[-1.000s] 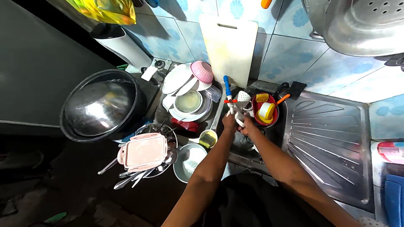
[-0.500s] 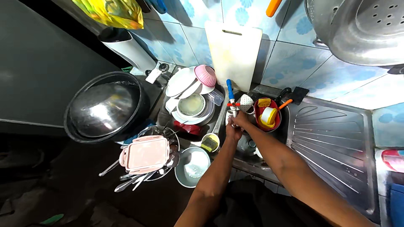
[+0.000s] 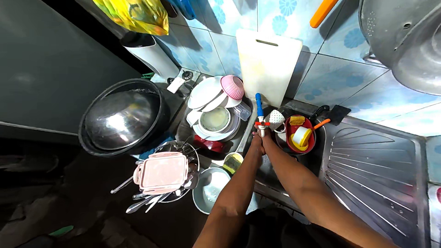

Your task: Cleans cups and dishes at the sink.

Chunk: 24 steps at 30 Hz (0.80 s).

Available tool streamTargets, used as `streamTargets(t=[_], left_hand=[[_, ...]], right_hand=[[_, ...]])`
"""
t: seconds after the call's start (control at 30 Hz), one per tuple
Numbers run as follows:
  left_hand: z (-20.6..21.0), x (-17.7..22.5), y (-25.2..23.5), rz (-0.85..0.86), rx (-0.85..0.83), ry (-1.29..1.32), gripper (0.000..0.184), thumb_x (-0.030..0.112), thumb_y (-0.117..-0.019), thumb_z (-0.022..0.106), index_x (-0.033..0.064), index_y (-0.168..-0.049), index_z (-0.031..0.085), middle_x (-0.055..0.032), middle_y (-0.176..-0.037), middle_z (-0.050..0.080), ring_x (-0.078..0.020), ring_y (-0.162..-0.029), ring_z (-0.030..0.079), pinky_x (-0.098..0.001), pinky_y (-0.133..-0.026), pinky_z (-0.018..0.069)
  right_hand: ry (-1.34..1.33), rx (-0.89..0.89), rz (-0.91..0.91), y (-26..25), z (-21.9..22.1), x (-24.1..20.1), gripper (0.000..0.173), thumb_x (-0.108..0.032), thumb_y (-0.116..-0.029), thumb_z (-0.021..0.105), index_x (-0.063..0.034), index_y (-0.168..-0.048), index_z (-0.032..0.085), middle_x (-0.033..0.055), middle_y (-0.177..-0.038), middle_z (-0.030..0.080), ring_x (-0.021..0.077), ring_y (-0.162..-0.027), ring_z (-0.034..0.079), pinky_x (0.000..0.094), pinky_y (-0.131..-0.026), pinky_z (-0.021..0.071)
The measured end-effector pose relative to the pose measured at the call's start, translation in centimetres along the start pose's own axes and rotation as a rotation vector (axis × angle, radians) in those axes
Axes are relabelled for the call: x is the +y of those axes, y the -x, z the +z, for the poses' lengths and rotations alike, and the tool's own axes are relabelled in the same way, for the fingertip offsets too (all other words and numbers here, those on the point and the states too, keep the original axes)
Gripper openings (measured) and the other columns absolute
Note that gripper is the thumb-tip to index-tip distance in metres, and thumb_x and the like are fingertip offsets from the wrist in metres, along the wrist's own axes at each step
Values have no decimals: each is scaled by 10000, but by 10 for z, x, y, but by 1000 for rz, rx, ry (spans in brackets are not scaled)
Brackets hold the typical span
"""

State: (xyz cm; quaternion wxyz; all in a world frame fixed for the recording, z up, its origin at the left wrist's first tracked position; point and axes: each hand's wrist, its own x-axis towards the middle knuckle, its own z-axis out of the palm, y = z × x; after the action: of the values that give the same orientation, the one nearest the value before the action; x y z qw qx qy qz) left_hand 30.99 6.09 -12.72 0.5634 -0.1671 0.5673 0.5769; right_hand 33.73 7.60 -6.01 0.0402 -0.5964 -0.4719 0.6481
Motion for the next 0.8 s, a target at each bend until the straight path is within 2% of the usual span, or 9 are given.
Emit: streamTargets(t=[0.07,0.1,0.17,0.33,0.4,0.5,0.6,0.67,0.8], left_hand=[[-13,-15,-48,30,-106,69,439,412,-1117,325,68,-1267,552,-128,-1043,636,-215,-892,618,-429,-755,536],[-11,-17,-56,34,-83,55,430,406,-1113,329,73,-1247,567,-123,-1042,644,-212,-889,616,-430,-761,529],[-14,-22,-65,73,-118,-61,413,331,-1127,321,41,-1284,569,-139,-1108,648,-209,-938,612,-424,-828,522],[-12,-29,-75,24,-54,77,254,265,-1082,420,56,-1117,562,-106,-865,594,-198,-725,580,-390,-642,515],[-18,-28,-65,3,27,47,193,182,-1032,481,28,-1113,565,-147,-897,599,-247,-752,586,-442,-648,515],[-30,-30,-43,-32,-5,-7,266,228,-1061,471,19,-1183,581,-156,-966,643,-254,-812,637,-451,-698,551],[-31,-30,-17,46,-47,-155,320,275,-1079,478,8,-1205,603,-174,-1015,671,-273,-879,668,-474,-749,571],[-32,-24,1,201,-1,-357,384,263,-1052,574,8,-1338,561,-216,-1172,650,-311,-1022,649,-500,-845,557],[-43,2,31,803,125,-773,637,216,-981,682,41,-1527,404,-239,-1412,549,-353,-1153,639,-520,-961,553]], right_hand=[[38,62,-498,-70,4,62,342,-143,-1076,502,99,-1297,599,279,-1269,642,301,-1162,637,388,-990,522],[-3,71,-552,-104,3,79,330,-157,-1077,502,61,-1298,614,247,-1261,658,297,-1166,642,417,-1006,521],[-11,138,-431,-121,-1,86,347,-150,-1087,470,14,-1356,616,235,-1339,636,332,-1261,601,491,-1097,455],[281,222,-459,-116,-13,103,377,-96,-1022,516,-51,-1381,622,235,-1383,601,354,-1327,551,502,-1138,433],[458,220,-417,-111,-12,103,389,-90,-978,584,-58,-1362,637,265,-1414,555,382,-1348,520,496,-1142,430],[595,191,-426,-112,-7,112,362,-88,-1020,521,-11,-1364,609,322,-1444,500,435,-1342,521,533,-1120,451],[664,79,-379,-109,-12,113,404,-234,-1040,549,-30,-1384,602,251,-1416,573,398,-1350,525,549,-1128,421],[769,44,-362,-100,-13,104,404,-308,-1016,572,-45,-1313,651,223,-1337,638,393,-1280,586,583,-1071,462],[767,54,-444,-76,-18,103,330,-287,-1015,574,-50,-1213,691,190,-1191,707,359,-1176,653,578,-1028,496]])
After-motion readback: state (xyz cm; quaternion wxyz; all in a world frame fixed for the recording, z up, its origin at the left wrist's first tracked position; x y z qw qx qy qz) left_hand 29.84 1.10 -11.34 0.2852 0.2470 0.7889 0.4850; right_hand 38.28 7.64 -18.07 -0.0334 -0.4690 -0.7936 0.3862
